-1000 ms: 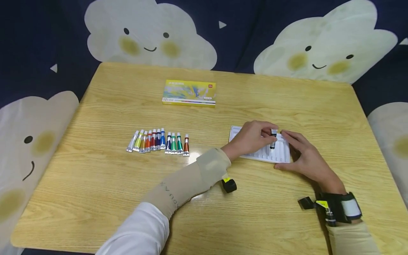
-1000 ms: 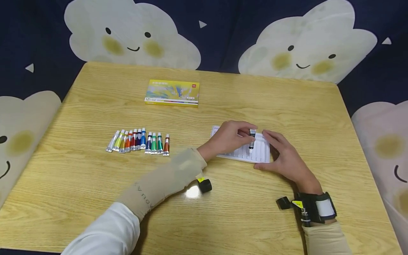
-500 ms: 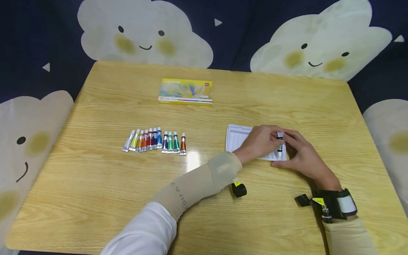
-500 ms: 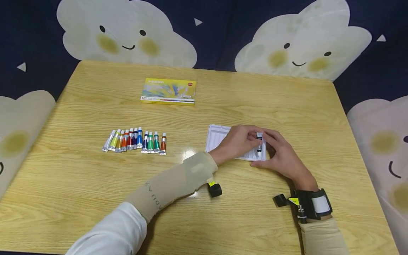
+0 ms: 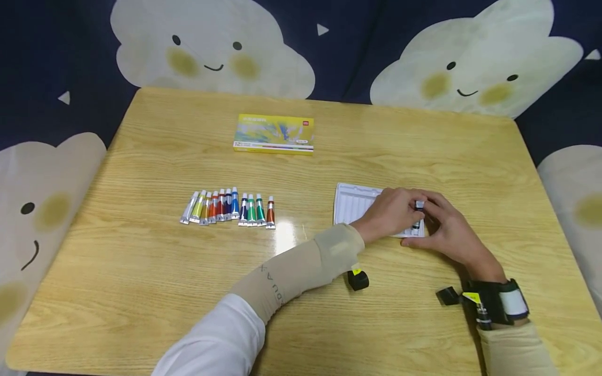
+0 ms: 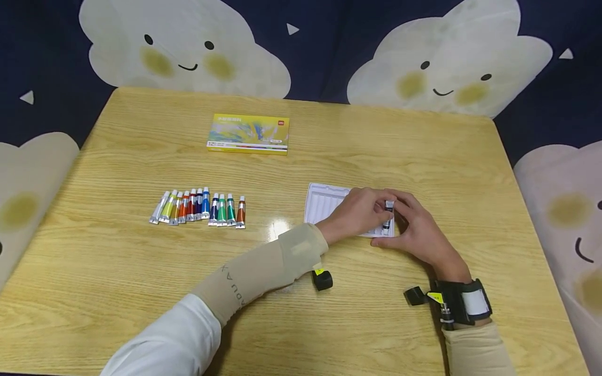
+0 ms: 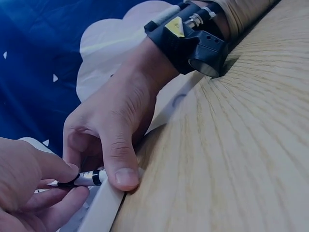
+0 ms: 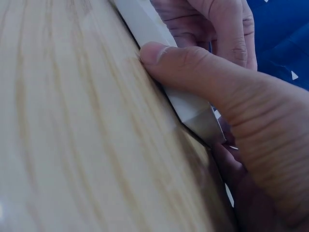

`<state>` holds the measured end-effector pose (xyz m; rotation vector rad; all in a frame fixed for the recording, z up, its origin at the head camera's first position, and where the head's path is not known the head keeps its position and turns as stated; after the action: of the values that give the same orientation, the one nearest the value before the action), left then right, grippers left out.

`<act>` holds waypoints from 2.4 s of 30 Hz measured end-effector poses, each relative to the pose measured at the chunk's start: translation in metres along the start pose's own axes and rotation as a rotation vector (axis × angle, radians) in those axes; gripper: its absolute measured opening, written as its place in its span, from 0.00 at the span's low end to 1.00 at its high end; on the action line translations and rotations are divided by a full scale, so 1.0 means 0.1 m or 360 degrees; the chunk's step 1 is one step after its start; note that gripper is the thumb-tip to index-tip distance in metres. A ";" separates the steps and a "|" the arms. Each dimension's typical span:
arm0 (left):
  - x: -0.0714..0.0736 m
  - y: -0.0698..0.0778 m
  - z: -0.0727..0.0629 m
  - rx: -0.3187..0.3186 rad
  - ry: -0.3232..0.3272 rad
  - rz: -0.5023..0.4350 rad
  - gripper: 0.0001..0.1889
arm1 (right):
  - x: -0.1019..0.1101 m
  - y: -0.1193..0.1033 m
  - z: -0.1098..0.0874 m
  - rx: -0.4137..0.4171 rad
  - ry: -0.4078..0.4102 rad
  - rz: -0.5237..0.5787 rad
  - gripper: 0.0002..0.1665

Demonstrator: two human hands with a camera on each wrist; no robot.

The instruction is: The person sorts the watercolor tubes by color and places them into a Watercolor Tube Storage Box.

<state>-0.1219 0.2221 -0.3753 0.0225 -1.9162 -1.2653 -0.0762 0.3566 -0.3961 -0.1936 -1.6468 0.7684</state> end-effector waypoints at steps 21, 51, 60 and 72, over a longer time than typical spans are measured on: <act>-0.06 -0.06 0.04 -0.0113 0.0013 0.0103 0.11 | 0.00 0.04 0.01 -0.0191 -0.0098 0.0088 0.70; -0.07 -0.06 0.02 -0.0080 -0.0070 0.0360 0.23 | 0.00 0.05 0.01 -0.0219 -0.0131 0.0062 0.71; -0.07 -0.06 0.02 -0.0113 -0.0072 0.0409 0.24 | 0.00 0.05 0.01 -0.0229 -0.0138 0.0062 0.70; -0.04 -0.04 0.02 -0.0139 -0.0123 0.0464 0.24 | 0.00 0.04 0.02 -0.0230 -0.0140 0.0071 0.70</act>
<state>-0.1221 0.2234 -0.3814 -0.3434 -1.8477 -1.1630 -0.0787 0.3591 -0.3986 -0.3030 -1.7878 0.7000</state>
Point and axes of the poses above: each hand's wrist, its own z-axis towards the middle knuckle, its own x-axis out of the back of the hand, y = z × x, the point moved 6 cm from there along z, towards the middle knuckle, and after that the axes turned 10 degrees about -y, right-handed, at the moved point
